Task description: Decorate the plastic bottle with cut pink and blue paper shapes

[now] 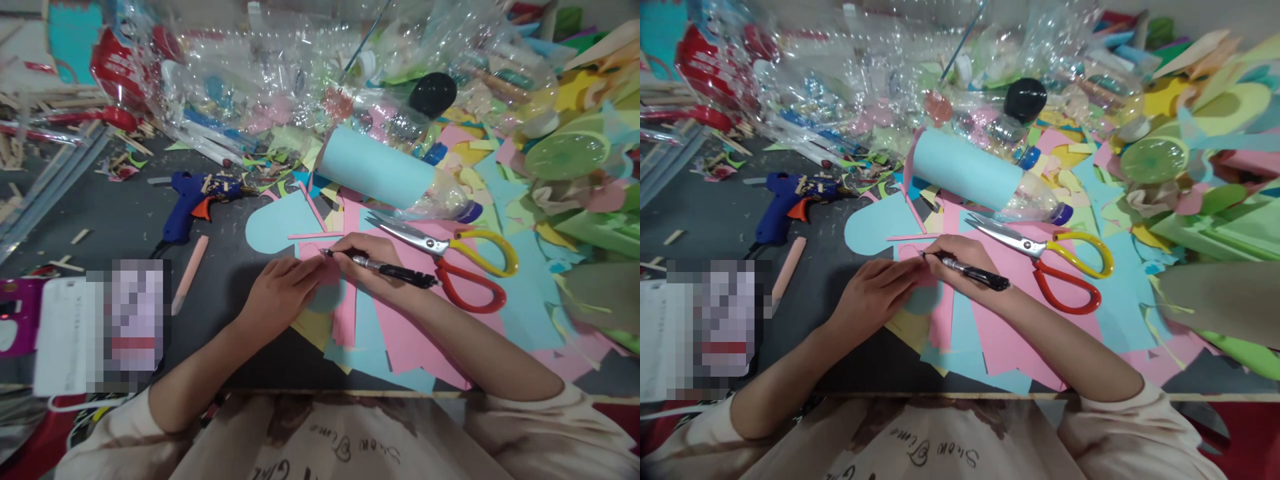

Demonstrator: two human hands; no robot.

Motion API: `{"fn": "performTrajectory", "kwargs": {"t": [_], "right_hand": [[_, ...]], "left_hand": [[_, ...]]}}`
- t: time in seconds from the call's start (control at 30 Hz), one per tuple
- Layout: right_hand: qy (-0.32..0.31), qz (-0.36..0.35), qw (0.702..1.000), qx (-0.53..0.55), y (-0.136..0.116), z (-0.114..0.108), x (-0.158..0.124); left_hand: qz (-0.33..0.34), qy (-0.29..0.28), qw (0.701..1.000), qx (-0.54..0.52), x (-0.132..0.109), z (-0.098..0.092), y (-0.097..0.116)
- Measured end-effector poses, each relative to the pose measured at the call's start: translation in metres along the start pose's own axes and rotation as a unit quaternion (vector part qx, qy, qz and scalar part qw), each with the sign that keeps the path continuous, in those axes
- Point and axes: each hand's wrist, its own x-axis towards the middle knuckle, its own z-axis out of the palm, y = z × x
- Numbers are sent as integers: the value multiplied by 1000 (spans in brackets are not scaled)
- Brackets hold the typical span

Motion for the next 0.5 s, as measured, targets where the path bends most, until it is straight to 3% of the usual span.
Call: {"fn": "performTrajectory", "kwargs": {"t": [0.3, 0.5], "right_hand": [[-2, -8, 999, -32, -1, 0, 0], [16, -22, 999, -44, -3, 0, -1]], "left_hand": [[-1, -23, 1000, -5, -1, 0, -1], [2, 7, 1000, 5, 1, -1, 0]]}}
